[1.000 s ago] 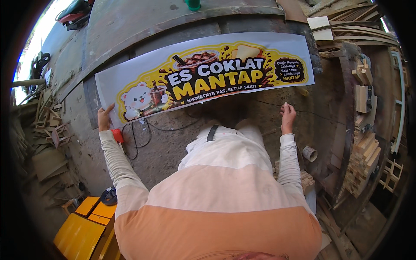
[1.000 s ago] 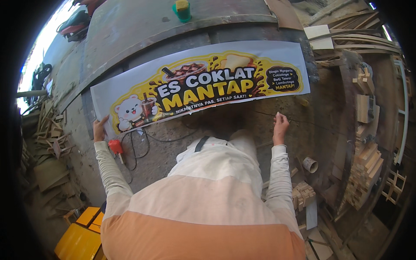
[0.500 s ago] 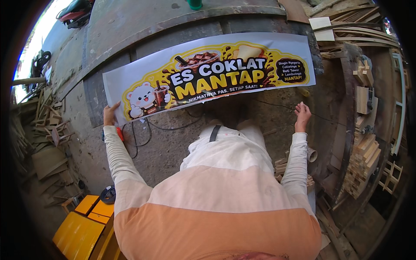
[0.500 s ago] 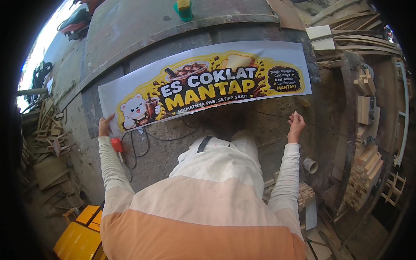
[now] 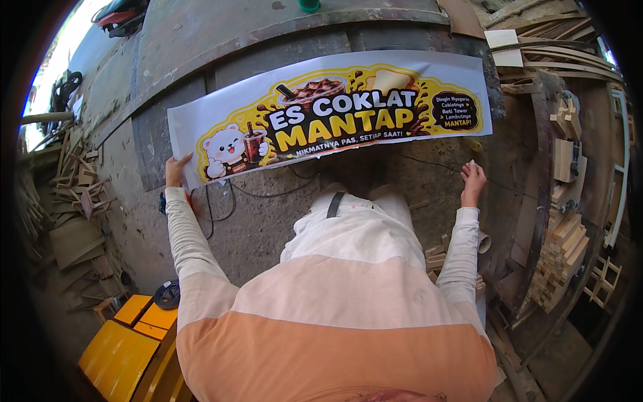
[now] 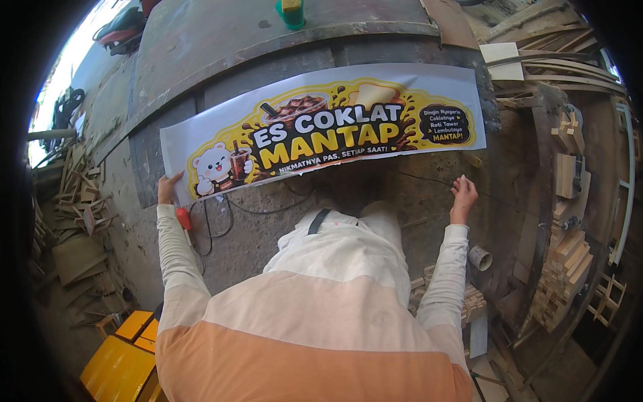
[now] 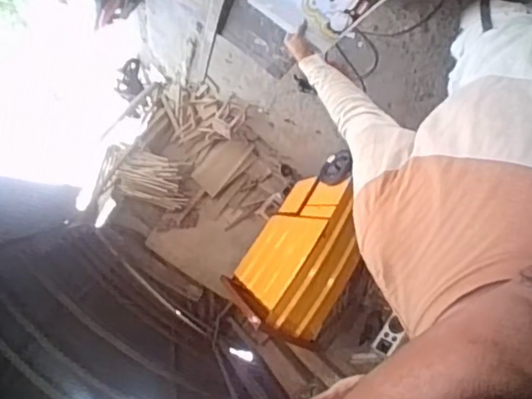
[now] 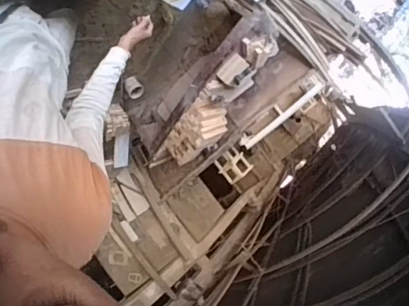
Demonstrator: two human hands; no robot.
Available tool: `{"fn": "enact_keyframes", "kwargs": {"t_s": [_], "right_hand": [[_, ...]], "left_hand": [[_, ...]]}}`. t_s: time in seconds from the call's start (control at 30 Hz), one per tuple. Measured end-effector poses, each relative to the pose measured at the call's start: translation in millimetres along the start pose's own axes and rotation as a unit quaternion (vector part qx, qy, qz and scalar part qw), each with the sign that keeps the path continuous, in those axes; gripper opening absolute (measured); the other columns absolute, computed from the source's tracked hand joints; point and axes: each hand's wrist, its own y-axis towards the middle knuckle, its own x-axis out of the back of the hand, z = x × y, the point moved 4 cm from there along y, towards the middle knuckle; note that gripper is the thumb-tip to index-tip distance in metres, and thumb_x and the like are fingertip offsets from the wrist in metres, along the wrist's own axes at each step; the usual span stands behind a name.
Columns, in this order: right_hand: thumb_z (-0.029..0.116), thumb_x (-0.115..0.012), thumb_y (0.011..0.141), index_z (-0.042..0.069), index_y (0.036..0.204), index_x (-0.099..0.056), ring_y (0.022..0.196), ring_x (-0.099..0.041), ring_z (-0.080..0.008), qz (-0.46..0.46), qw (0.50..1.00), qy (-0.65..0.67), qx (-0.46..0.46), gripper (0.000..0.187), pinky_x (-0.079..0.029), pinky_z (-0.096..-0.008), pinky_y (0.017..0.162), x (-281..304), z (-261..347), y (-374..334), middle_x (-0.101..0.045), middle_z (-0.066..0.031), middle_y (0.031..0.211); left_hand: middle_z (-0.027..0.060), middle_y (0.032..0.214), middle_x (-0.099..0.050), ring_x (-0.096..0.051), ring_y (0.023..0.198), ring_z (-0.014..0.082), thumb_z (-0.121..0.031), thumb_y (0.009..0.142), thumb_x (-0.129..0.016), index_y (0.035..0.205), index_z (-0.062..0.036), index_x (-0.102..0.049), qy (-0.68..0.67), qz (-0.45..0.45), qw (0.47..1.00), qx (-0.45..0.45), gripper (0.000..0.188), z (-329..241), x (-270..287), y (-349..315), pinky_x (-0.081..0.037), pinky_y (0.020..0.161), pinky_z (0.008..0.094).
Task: The person aligns and smooths a large printed advertisement banner on a flat wooden surface by hand.
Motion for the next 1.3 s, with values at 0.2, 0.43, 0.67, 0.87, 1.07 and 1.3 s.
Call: {"fn": "enact_keyframes", "kwargs": {"t_s": [0.2,0.43,0.67,0.87,1.07,1.3], "right_hand": [[0.024,-0.062,0.095,0.0,0.107,-0.064,0.084,-0.064,-0.0145,-0.006,1.0,0.003,0.002,0.027,-0.052,-0.0287,0.068,0,3,-1,-0.068,-0.0071,0.096],[0.025,-0.062,0.096,0.0,0.107,-0.064,0.084,-0.064,-0.0145,-0.004,1.0,0.003,0.005,0.027,-0.051,-0.0281,0.069,0,3,0,-0.067,-0.0062,0.096],[0.025,-0.061,0.096,0.0,0.108,-0.064,0.085,-0.064,-0.0149,0.0,1.0,-0.009,0.002,0.028,-0.051,-0.0288,0.071,0,1,0,-0.067,-0.0062,0.096],[0.027,-0.062,0.096,0.001,0.111,-0.064,0.087,-0.065,-0.0151,0.005,1.0,-0.011,0.002,0.031,-0.051,-0.0295,0.071,3,-2,1,-0.067,-0.006,0.098],[0.027,-0.062,0.095,0.0,0.112,-0.063,0.088,-0.065,-0.0159,0.002,1.0,-0.008,-0.001,0.031,-0.051,-0.0306,0.072,4,-5,3,-0.067,-0.0062,0.099],[0.026,-0.062,0.095,-0.001,0.11,-0.063,0.088,-0.065,-0.0174,-0.021,1.0,-0.001,-0.006,0.031,-0.052,-0.031,0.072,15,-5,0,-0.067,-0.0089,0.1]], "left_hand": [[0.0167,0.094,-0.071,-0.069,0.074,0.0214,-0.014,0.075,-0.081,0.105,0.0099,-0.064,0.026,-0.019,0.999,-0.004,0.042,2,1,2,-0.055,0.069,0.0315],[0.0153,0.095,-0.071,-0.069,0.077,0.0205,-0.015,0.076,-0.081,0.106,0.0088,-0.065,0.029,-0.022,0.999,-0.039,0.041,1,-4,1,-0.055,0.071,0.032],[0.015,0.096,-0.071,-0.069,0.077,0.0201,-0.014,0.076,-0.08,0.106,0.0087,-0.065,0.014,-0.023,0.999,-0.039,0.04,5,-3,3,-0.054,0.071,0.0311],[0.0149,0.094,-0.071,-0.069,0.075,0.0202,-0.011,0.076,-0.081,0.104,0.0096,-0.065,0.023,-0.029,0.999,-0.034,0.038,0,-7,1,-0.055,0.069,0.031],[0.0183,0.108,-0.066,-0.065,0.094,0.0282,-0.025,0.072,-0.085,0.119,0.0063,-0.057,0.262,-0.126,0.956,-0.028,0.063,-3,8,-1,-0.052,0.083,0.0382],[0.0156,0.152,-0.034,-0.032,0.14,0.0294,-0.03,0.07,-0.081,0.144,-0.004,-0.034,0.547,-0.226,0.804,-0.063,0.091,-84,-50,-52,-0.032,0.107,0.0523]]}}
